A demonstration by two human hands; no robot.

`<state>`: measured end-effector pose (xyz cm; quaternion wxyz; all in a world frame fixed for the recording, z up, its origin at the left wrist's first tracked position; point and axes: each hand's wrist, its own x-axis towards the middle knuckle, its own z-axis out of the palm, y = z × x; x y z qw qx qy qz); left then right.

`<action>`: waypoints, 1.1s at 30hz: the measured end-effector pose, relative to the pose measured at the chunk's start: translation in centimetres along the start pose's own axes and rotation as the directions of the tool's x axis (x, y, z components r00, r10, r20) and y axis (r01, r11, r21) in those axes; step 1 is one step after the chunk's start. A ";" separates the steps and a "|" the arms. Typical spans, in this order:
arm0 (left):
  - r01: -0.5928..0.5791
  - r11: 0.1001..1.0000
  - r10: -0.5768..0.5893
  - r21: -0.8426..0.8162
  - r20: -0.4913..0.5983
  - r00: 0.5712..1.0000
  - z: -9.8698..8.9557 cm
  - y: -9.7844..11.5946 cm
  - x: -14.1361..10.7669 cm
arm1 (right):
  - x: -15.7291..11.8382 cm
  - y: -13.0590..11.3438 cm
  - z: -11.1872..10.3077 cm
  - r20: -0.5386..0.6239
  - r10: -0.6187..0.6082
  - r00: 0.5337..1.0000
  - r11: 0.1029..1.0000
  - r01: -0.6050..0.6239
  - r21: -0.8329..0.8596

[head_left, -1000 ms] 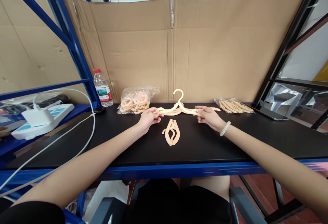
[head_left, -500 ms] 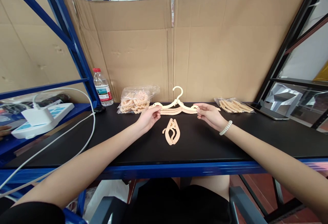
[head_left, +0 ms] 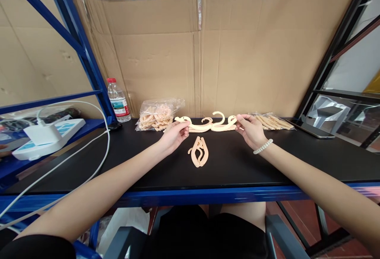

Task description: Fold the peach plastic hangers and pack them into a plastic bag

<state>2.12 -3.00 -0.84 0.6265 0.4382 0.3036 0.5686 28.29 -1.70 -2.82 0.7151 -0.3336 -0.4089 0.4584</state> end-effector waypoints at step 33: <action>0.063 0.959 -0.126 0.277 0.214 0.969 1.8 -1.8 -2.5 | -4.7 -0.9 2.6 0.713 0.070 0.698 0.913 0.242 -0.327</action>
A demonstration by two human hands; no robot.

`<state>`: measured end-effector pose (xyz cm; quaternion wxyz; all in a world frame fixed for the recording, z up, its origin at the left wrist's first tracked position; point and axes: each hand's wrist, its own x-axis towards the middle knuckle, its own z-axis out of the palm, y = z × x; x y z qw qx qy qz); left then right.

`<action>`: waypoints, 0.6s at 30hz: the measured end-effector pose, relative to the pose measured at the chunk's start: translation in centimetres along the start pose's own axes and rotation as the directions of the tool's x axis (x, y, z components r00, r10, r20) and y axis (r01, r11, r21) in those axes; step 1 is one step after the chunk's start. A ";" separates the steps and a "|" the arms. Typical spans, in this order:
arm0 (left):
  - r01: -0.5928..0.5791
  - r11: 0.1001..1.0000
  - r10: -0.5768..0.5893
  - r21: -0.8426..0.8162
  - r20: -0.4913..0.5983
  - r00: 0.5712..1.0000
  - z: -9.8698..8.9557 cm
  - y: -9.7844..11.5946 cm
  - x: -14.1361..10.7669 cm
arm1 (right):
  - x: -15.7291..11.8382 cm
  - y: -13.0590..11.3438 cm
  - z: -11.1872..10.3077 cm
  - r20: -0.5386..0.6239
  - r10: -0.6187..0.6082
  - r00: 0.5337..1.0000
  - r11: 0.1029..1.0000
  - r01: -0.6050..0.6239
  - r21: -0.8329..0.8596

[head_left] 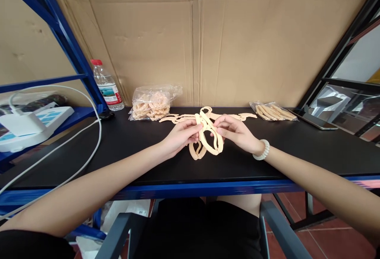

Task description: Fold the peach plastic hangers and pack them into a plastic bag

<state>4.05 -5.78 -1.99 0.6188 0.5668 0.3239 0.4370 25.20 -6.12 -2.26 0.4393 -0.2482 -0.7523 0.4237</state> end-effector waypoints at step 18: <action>-0.047 0.967 0.047 0.250 0.007 0.999 0.3 0.3 0.4 | 0.2 0.5 -0.3 0.147 -0.018 0.989 0.994 0.033 -0.103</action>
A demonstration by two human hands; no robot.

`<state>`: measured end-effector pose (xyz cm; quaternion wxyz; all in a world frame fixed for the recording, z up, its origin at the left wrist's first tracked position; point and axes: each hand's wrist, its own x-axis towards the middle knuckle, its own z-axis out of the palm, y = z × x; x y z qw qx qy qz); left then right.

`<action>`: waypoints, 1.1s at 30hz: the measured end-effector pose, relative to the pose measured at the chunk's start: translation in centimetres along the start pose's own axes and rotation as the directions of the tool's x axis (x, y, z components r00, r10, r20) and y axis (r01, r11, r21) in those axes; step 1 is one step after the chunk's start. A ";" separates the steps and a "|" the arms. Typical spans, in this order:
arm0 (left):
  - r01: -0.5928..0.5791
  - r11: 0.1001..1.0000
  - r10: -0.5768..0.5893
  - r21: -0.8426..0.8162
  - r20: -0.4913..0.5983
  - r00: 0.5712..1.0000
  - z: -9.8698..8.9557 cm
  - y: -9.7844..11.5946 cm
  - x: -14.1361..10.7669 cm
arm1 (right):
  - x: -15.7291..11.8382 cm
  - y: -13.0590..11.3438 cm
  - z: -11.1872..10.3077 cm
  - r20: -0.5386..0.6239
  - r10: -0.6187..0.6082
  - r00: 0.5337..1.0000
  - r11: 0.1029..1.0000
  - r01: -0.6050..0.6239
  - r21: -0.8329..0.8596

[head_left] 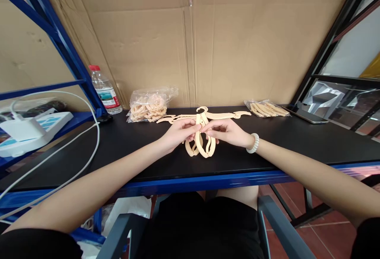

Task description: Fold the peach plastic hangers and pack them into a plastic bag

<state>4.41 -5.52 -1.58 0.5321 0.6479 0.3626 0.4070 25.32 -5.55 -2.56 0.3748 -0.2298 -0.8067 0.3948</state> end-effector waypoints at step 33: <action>-0.466 0.386 -0.086 0.796 0.534 0.841 -3.6 2.1 -1.2 | -0.1 1.1 -2.1 0.073 0.096 0.993 0.881 -0.051 -0.471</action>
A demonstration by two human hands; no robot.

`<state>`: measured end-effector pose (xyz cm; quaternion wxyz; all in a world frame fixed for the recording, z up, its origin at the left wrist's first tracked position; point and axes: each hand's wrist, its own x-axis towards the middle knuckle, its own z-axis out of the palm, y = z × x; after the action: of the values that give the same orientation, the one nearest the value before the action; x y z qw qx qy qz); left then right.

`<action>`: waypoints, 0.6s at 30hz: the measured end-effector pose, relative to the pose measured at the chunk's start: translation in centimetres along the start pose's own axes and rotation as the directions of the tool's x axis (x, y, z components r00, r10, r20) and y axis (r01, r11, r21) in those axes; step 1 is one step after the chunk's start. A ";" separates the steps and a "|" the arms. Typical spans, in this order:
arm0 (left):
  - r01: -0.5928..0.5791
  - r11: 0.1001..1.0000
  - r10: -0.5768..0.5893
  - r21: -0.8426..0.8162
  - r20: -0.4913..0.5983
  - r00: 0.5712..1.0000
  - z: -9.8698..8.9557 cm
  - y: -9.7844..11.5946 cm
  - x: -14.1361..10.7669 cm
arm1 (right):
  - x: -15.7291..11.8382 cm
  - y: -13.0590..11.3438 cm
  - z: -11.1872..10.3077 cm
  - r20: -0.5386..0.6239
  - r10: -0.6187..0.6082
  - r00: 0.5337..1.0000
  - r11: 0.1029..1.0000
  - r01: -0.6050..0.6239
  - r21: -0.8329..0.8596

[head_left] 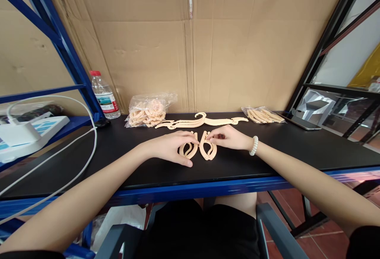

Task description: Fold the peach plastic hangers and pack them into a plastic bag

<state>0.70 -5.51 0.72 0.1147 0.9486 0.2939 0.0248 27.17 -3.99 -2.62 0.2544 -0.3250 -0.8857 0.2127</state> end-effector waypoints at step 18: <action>-0.070 0.995 0.069 -0.068 -0.013 0.998 -0.2 -1.2 0.0 | -0.3 -0.2 -0.7 0.135 -0.049 0.990 0.976 0.077 -0.206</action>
<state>0.01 -4.47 0.68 0.1448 0.9536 0.2604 0.0437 27.63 -4.15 -2.09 0.1672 -0.3074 -0.9277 0.1301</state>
